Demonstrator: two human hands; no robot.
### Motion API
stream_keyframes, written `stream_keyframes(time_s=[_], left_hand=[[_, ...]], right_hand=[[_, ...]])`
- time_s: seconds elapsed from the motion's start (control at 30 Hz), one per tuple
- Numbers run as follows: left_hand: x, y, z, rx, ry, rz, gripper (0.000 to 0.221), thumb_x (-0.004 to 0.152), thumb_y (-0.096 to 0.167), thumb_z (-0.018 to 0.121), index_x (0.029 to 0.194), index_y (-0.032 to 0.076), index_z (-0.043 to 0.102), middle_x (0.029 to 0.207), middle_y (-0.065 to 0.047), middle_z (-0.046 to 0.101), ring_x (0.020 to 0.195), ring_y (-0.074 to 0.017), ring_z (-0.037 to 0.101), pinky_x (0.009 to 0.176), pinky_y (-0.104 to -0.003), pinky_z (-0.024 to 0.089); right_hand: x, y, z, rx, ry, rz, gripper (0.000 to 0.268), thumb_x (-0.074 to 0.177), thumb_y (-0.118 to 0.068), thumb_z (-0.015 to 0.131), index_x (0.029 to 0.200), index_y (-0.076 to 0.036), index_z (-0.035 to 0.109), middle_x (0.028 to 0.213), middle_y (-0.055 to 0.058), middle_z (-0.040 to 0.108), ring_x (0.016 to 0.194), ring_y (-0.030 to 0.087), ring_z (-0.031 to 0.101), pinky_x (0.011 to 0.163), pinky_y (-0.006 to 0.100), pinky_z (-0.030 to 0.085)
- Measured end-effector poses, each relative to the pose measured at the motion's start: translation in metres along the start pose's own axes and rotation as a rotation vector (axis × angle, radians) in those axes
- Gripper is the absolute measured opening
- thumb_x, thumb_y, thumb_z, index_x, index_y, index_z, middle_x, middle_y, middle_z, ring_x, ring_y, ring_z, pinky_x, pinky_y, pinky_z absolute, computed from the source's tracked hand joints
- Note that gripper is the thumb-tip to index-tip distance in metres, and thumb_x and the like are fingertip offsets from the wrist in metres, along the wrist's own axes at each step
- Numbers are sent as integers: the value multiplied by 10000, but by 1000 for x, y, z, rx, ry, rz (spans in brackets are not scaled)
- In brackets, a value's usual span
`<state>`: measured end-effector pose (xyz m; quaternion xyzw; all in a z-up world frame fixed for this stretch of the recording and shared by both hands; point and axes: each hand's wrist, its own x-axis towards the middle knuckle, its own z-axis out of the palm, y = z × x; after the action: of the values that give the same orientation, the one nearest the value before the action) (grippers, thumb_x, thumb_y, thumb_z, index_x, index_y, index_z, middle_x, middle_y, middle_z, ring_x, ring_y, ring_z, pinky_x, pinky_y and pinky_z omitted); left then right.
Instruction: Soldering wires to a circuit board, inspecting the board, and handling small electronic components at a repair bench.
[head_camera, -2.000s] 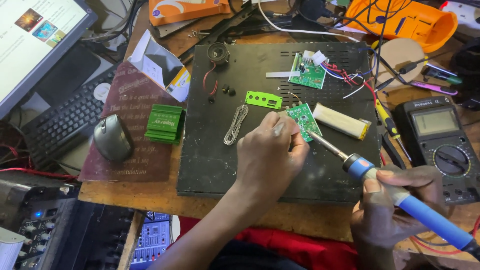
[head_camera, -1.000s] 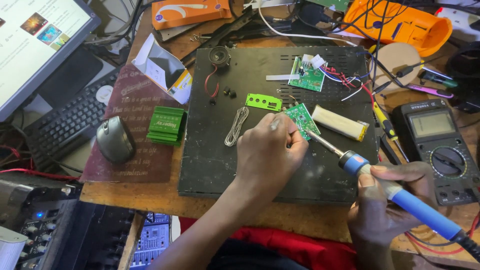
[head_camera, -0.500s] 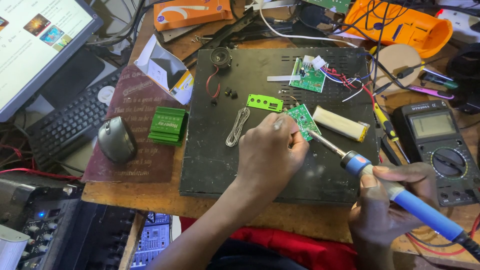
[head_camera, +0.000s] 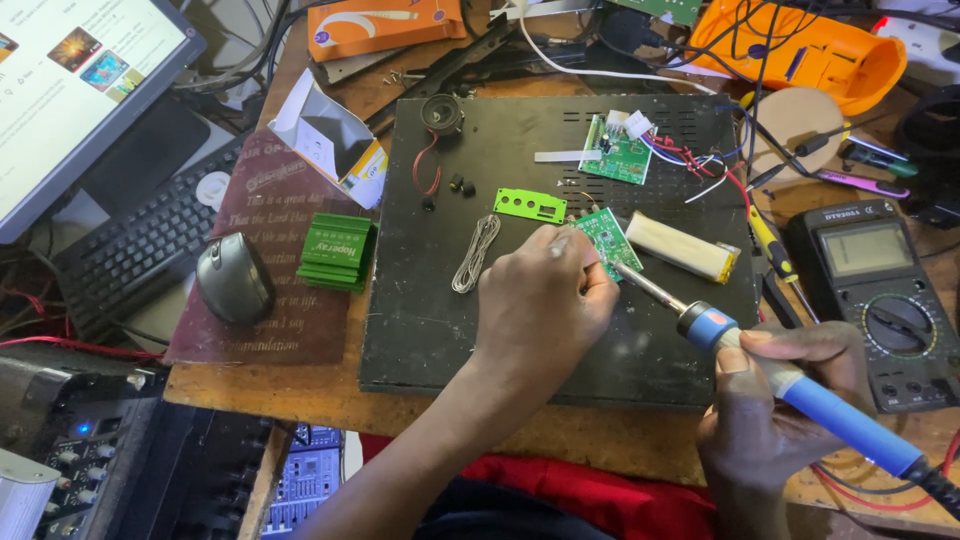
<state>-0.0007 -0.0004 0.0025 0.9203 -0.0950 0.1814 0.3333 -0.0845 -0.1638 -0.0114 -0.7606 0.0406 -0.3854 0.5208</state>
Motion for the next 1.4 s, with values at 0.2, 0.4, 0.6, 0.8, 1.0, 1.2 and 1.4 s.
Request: stream_keyframes(time_s=[0.2, 0.4, 0.6, 0.8, 1.0, 1.2, 1.4], left_hand=[[0, 0, 0, -4, -1, 7, 194, 853, 117, 678, 734, 150, 528, 707, -35, 567, 500, -329, 543, 415, -498, 411], [0, -1, 1, -9, -1, 1, 176, 846, 128, 674, 736, 146, 539, 723, -41, 580, 515, -349, 556, 421, -510, 409], [-1, -1, 2, 1, 7, -8, 160, 854, 149, 680, 756, 146, 554, 732, -52, 598, 539, -381, 589, 436, -535, 423], [-2, 2, -2, -7, -16, -24, 156, 854, 145, 685, 762, 165, 560, 750, -40, 619, 533, -356, 609, 436, -509, 444], [-4, 1, -5, 4, 18, -8, 186, 876, 144, 729, 780, 177, 573, 750, -20, 611, 513, -330, 604, 420, -485, 439], [-5, 0, -9, 54, 38, 49, 109, 898, 149, 747, 871, 167, 643, 808, -19, 649, 539, -319, 640, 431, -478, 462], [-5, 1, -17, -1, 3, 55, 95, 910, 139, 770, 982, 138, 708, 859, -24, 711, 553, -244, 676, 451, -418, 484]], right_hand=[[0, 4, 1, 7, 53, 13, 109, 985, -77, 624, 1004, -25, 530, 901, 105, 528, 680, 157, 451, 704, 302, 350], [0, 9, 0, -55, 82, -31, 124, 940, -96, 633, 983, 0, 568, 902, 120, 546, 788, 219, 514, 803, 343, 385], [-1, 9, 2, -6, 97, 21, 131, 932, -105, 628, 987, -16, 549, 905, 98, 522, 787, 186, 493, 793, 313, 369], [0, 13, 3, 58, 124, 24, 130, 914, -85, 623, 981, -16, 536, 898, 104, 526, 778, 180, 506, 783, 297, 396], [2, 2, 6, 96, 109, 51, 122, 957, -86, 607, 993, -30, 505, 843, 106, 511, 566, 127, 386, 605, 288, 312], [-1, 16, 3, 79, 154, 38, 162, 931, -138, 646, 1003, -33, 547, 920, 84, 548, 786, 170, 528, 803, 293, 425], [3, 10, 5, 85, 143, 12, 203, 961, -200, 650, 994, -40, 530, 844, 70, 534, 698, 150, 490, 721, 283, 379]])
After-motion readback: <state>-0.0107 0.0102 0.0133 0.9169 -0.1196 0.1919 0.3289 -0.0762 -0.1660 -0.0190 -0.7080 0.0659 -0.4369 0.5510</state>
